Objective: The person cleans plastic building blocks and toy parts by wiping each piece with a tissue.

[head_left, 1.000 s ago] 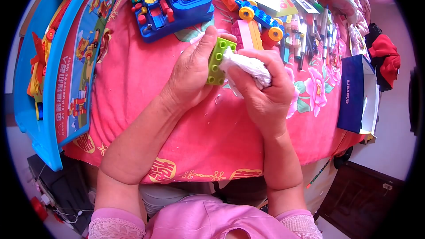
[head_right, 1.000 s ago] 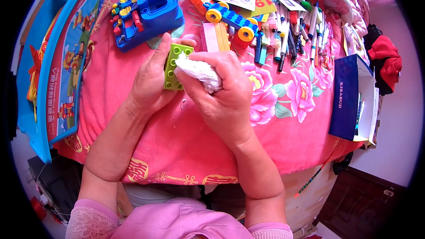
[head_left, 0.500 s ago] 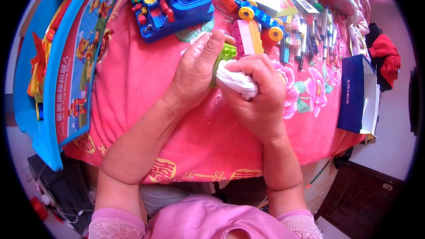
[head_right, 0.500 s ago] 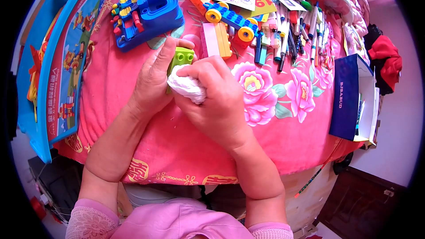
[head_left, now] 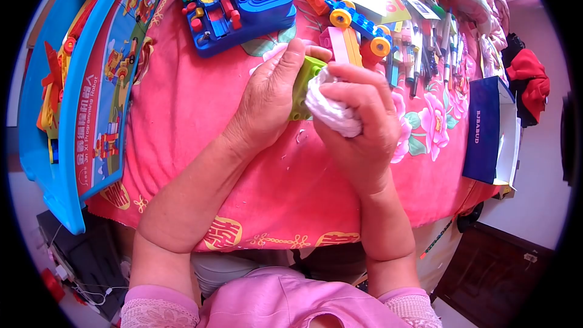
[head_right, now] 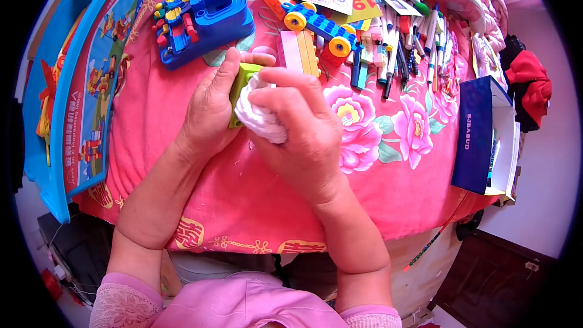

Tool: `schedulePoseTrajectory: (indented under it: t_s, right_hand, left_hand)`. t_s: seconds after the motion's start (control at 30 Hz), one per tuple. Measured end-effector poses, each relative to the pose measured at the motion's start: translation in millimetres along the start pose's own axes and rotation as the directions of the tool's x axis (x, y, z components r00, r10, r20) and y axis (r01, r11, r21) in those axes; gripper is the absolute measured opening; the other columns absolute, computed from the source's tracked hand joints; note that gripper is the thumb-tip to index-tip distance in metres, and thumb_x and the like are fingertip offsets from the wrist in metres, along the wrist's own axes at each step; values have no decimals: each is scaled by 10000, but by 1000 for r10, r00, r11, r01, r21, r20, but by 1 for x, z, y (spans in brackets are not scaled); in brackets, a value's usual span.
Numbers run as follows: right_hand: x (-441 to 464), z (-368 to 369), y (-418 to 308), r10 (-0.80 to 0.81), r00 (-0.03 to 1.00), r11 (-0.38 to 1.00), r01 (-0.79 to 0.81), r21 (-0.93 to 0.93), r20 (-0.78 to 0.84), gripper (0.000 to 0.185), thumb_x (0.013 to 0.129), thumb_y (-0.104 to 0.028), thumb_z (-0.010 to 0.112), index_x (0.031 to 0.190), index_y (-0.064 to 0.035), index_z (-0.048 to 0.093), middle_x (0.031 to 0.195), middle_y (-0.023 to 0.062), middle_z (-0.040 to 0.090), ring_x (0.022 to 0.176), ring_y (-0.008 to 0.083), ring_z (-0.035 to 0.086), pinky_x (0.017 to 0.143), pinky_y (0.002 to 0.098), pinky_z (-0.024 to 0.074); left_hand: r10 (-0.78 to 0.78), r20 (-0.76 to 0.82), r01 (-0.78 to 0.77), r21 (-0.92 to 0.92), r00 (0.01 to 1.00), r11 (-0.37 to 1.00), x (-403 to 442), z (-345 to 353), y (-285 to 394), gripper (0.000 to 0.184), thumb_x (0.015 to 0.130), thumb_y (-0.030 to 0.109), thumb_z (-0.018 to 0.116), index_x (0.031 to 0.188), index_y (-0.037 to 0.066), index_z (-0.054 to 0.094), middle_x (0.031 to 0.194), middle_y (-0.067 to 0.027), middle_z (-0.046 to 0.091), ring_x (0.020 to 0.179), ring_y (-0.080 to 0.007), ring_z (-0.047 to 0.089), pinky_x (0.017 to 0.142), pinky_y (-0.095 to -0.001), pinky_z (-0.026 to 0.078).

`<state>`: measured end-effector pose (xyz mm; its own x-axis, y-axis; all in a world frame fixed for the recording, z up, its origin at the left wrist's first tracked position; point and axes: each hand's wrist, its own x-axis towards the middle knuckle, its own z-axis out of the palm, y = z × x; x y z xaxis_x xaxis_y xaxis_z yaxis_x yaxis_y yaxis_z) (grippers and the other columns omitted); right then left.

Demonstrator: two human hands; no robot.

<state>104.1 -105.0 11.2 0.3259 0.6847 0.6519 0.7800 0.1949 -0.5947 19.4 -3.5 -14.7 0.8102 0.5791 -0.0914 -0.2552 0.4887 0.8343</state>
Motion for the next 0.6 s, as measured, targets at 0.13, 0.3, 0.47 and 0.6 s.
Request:
schedulePoseTrajectory:
  t_s: [0.13, 0.3, 0.47, 0.6]
  right_hand:
    - [-2, 1, -2, -29, 998, 1000, 29, -1, 60, 359, 563, 17, 724, 880, -65, 576, 880, 108, 576, 794, 252, 592, 650, 323, 483]
    - [-3, -5, -4, 181, 983, 949, -164, 269, -36, 285, 669, 18, 704, 900, -37, 546, 840, 58, 565, 740, 145, 585, 626, 247, 464]
    - [0, -3, -12, 530, 848, 663, -415, 622, 0, 212, 748, 0, 668, 909, -37, 534, 821, 10, 547, 741, 67, 529, 619, 208, 444]
    - [-5, 5, 2, 230, 973, 944, -219, 248, -19, 257, 689, -6, 699, 889, -48, 543, 789, 43, 546, 718, 146, 554, 613, 256, 441]
  left_hand:
    - [46, -17, -44, 69, 999, 997, 1, -2, -1, 468, 943, 413, 314, 1029, 15, 544, 894, -56, 582, 805, -95, 553, 724, -218, 452]
    - [-19, -29, 16, -100, 999, 995, 2, 2, -2, 454, 941, 415, 322, 1004, 32, 558, 845, -40, 573, 735, -87, 541, 653, -217, 455]
    - [-32, 27, 34, -87, 999, 996, 1, 0, -1, 462, 946, 400, 309, 1026, 11, 544, 912, -61, 580, 790, -110, 559, 705, -242, 463]
    - [-36, 31, 37, -10, 999, 999, -1, 1, 1, 464, 948, 392, 309, 1039, -2, 534, 932, -67, 584, 828, -116, 567, 749, -248, 463]
